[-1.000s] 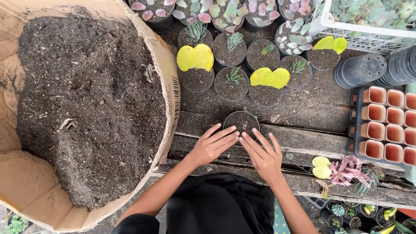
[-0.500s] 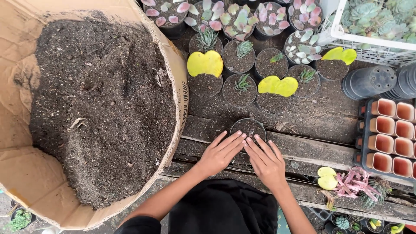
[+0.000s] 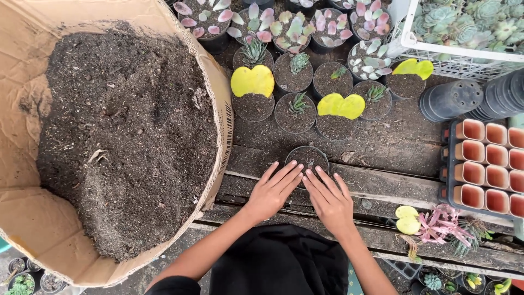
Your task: The person is manually filling small plastic pots with soil from a large container and then planting succulent cuttings into each pot.
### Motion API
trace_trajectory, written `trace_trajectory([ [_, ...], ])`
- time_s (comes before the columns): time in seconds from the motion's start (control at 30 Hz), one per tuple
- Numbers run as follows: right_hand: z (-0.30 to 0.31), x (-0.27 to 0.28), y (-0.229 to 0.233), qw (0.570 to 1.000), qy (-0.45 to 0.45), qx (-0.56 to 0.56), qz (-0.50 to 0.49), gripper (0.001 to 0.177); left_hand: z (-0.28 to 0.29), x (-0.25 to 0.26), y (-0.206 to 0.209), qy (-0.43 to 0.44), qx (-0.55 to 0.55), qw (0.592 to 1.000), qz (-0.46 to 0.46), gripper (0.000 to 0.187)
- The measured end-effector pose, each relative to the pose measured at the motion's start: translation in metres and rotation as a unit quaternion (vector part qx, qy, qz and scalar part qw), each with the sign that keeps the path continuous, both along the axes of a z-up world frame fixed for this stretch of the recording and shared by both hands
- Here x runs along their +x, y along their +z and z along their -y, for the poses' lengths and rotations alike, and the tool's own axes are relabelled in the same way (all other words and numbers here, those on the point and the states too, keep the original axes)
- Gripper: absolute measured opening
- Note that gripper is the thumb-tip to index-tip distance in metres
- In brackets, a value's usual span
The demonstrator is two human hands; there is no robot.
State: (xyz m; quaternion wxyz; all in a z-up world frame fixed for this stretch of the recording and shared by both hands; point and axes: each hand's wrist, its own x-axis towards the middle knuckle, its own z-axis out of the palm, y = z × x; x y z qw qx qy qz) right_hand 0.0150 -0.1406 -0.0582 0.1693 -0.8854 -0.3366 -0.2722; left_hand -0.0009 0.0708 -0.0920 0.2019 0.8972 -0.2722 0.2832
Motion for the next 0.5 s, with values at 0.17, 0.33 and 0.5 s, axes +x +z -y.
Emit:
trace_trajectory([
  [0.17, 0.0, -0.001, 0.011, 1.0, 0.008, 0.003, -0.015, 0.04, 0.002, -0.004, 0.032, -0.004, -0.001, 0.996, -0.085, 0.036],
  [0.33, -0.007, -0.004, 0.047, 0.998, 0.037, 0.019, -0.041, 0.039, -0.017, -0.03, 0.126, -0.023, -0.089, 0.972, -0.216, 0.043],
  [0.5, -0.053, 0.007, 0.118, 0.978, 0.11, 0.144, -0.101, 0.028, -0.084, -0.04, 0.217, -0.02, -0.226, 0.955, -0.19, 0.02],
])
